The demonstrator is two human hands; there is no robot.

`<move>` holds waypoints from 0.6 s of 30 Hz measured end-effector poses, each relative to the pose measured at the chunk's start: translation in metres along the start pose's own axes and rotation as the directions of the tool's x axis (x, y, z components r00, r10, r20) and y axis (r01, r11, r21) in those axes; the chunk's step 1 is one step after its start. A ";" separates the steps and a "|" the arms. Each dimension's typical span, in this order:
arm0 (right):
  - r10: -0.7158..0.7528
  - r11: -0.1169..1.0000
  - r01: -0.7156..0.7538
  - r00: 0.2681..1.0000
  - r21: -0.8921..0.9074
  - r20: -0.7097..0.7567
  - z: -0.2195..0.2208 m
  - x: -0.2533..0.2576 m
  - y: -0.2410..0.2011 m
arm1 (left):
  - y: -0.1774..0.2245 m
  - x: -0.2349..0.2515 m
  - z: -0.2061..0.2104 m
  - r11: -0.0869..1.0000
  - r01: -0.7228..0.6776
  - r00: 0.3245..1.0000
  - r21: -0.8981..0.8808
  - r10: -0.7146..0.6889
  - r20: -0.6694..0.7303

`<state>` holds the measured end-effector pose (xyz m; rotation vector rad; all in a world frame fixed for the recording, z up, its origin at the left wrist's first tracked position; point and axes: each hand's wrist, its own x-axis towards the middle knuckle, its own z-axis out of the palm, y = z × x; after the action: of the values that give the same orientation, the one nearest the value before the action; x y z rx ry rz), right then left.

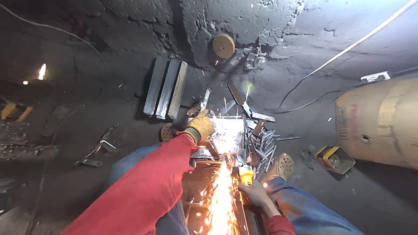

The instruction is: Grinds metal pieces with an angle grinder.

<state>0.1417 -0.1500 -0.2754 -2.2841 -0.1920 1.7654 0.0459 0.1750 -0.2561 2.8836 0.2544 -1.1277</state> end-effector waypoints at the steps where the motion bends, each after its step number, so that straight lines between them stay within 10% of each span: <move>1: 0.001 1.000 -0.001 1.000 0.003 -0.007 0.001 0.000 0.000 | -0.001 0.000 0.002 1.000 -0.004 1.000 0.005 0.004 -0.014; 18: 0.064 0.997 -0.066 0.997 -0.044 -0.038 0.005 -0.001 -0.004 | 0.002 0.003 0.003 1.000 0.029 0.999 -0.005 -0.029 0.014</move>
<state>0.1366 -0.1458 -0.2746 -2.3780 -0.1539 1.7662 0.0461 0.1726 -0.2606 2.8763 0.2997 -1.1490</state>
